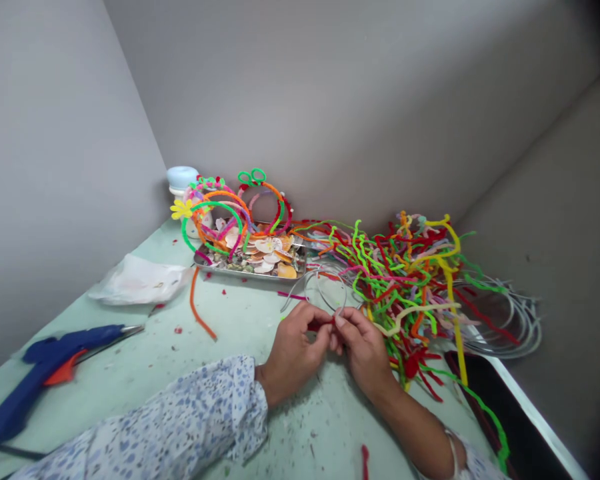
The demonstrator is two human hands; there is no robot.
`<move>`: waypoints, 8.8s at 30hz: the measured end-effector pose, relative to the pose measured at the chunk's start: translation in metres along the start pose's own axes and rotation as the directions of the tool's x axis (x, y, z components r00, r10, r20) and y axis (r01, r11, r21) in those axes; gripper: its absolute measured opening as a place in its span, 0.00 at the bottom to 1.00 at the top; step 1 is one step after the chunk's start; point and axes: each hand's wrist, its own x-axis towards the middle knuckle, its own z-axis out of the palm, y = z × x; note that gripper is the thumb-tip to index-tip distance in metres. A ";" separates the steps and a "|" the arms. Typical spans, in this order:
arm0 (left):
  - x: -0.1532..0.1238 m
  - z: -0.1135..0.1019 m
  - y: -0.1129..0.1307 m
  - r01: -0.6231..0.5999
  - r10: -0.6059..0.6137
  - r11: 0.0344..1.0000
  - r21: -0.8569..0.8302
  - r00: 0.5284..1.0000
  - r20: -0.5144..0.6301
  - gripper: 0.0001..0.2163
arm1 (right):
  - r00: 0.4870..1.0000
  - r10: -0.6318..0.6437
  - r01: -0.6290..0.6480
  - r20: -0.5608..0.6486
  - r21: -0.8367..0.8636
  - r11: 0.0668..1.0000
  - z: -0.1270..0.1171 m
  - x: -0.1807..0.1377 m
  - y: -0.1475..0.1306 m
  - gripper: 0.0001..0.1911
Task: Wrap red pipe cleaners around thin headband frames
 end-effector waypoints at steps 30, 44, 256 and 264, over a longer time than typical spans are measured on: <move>0.000 -0.004 0.000 -0.003 0.003 1.000 0.003 0.998 0.059 0.04 | 0.997 -0.061 0.057 0.053 0.068 0.996 -0.006 0.002 0.010 0.11; 0.001 -0.003 -0.003 -0.011 0.010 0.999 0.034 0.999 0.050 0.03 | 0.997 -0.070 0.067 0.028 0.105 0.992 -0.006 0.001 0.008 0.09; 0.002 -0.002 0.007 0.290 -0.175 0.908 -0.303 0.918 0.356 0.09 | 0.997 0.065 -0.054 -0.041 0.225 0.973 -0.011 0.006 -0.030 0.15; 0.005 -0.001 0.003 0.545 -0.277 0.692 -0.473 0.806 0.523 0.18 | 0.973 -0.036 0.100 -0.230 0.271 0.957 -0.029 0.021 -0.038 0.12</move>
